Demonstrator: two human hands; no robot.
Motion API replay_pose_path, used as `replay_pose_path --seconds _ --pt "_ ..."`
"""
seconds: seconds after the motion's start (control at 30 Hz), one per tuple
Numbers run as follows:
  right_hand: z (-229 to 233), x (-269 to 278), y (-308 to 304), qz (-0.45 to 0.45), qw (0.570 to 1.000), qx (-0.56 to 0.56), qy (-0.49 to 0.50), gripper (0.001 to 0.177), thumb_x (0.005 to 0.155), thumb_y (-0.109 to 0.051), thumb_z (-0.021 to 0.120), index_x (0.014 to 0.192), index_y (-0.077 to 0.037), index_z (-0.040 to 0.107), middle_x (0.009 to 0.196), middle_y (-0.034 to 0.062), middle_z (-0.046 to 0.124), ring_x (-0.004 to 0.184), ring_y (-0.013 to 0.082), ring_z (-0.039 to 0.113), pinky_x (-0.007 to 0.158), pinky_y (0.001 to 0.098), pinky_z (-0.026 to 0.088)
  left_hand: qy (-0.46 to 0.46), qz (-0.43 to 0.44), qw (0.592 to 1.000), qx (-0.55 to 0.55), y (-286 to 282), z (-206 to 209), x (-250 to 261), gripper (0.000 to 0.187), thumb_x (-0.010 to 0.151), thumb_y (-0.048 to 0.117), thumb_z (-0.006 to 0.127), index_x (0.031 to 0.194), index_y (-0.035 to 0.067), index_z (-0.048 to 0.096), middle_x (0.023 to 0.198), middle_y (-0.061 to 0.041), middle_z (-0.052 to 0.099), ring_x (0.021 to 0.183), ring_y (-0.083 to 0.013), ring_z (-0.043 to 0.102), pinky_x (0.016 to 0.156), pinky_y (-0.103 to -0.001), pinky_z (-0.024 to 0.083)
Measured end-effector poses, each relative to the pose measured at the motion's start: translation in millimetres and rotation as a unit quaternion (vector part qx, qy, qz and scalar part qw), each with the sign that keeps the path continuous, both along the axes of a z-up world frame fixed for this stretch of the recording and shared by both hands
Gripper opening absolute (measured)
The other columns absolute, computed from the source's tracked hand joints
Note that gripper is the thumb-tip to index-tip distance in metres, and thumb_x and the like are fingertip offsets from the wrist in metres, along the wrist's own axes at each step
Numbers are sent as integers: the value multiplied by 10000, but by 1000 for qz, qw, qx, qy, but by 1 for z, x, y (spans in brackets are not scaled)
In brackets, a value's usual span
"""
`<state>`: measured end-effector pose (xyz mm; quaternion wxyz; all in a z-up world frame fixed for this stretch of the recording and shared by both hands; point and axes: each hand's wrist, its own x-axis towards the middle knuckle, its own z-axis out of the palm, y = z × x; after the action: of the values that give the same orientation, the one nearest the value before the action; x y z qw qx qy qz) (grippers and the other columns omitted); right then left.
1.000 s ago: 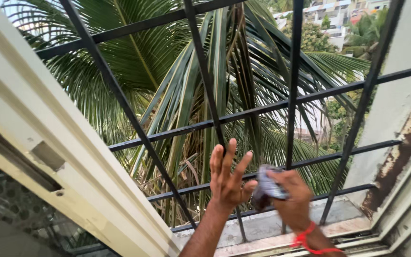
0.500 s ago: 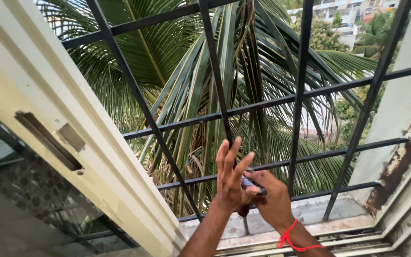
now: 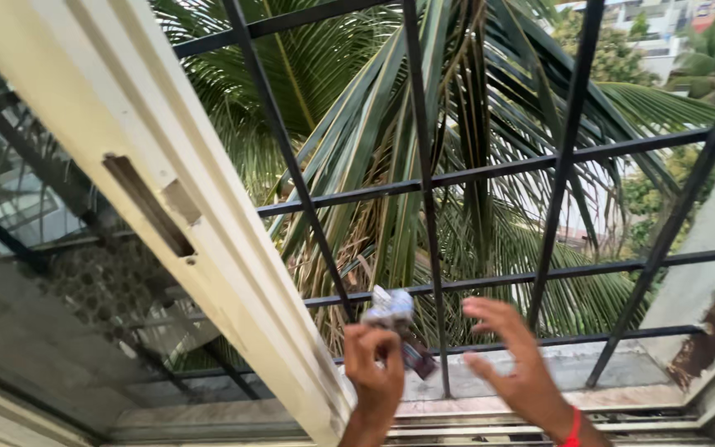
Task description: The person wipes the horizontal and vertical metal bars of a window grill with a cloth, moving between different sections of the frame.
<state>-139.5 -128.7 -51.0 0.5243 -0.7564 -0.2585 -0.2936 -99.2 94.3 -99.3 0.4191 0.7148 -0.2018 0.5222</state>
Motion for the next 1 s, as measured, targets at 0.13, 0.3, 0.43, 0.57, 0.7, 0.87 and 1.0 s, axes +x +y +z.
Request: replay_pose_path --seconds 0.13,0.3,0.43,0.57,0.7,0.87,1.0 --pt "17 4 -38 -209 968 -22 -135 434 872 -192 729 1275 -93 601 1407 114 596 1343 271 562 1184 437 431 40 62 997 27 12 40 15 451 885 -22 749 1301 39 584 1037 -137 633 895 -279 665 706 -375 542" --pt "23 10 -74 -316 931 -32 -178 455 930 -273 684 1308 -73 530 1470 198 504 1406 353 458 1198 491 354 71 117 990 11 -11 64 4 571 826 71 740 1368 -3 578 1091 -202 534 981 -346 605 828 -471 534" --pt "5 21 -96 -334 925 -135 -125 651 866 -361 719 1424 -82 531 1462 174 558 1385 344 485 1209 497 298 33 131 990 25 -28 49 9 393 847 96 737 1228 80 640 1216 -187 487 1108 -356 612 910 -449 579" --pt "-8 28 -100 -345 915 -162 -135 606 864 -343 728 1396 -117 547 1404 114 582 1374 310 511 1228 475 267 79 4 997 23 -45 26 18 374 905 63 741 1264 59 637 1237 -178 499 1088 -317 645 857 -416 620" --pt "-6 29 -100 -342 918 -160 -124 545 862 -308 730 1351 -140 559 1391 36 607 1396 266 513 1242 473 275 23 36 999 28 -38 22 26 364 910 59 782 1240 64 629 1209 -149 589 1107 -289 665 860 -391 643" --pt "0 23 -108 -315 929 -165 -98 602 810 -312 737 1354 -145 542 1399 37 596 1414 263 486 1240 480 264 0 117 993 32 -10 43 5 399 810 -31 731 1193 32 638 1147 -166 649 1103 -354 654 922 -480 567" --pt "5 20 -109 -310 929 -190 -73 627 772 -300 744 1343 -145 537 1405 45 578 1425 266 461 1232 484 255 38 80 995 42 -38 44 20 372 884 -10 770 1235 50 662 1172 -166 651 1104 -332 658 924 -420 561"
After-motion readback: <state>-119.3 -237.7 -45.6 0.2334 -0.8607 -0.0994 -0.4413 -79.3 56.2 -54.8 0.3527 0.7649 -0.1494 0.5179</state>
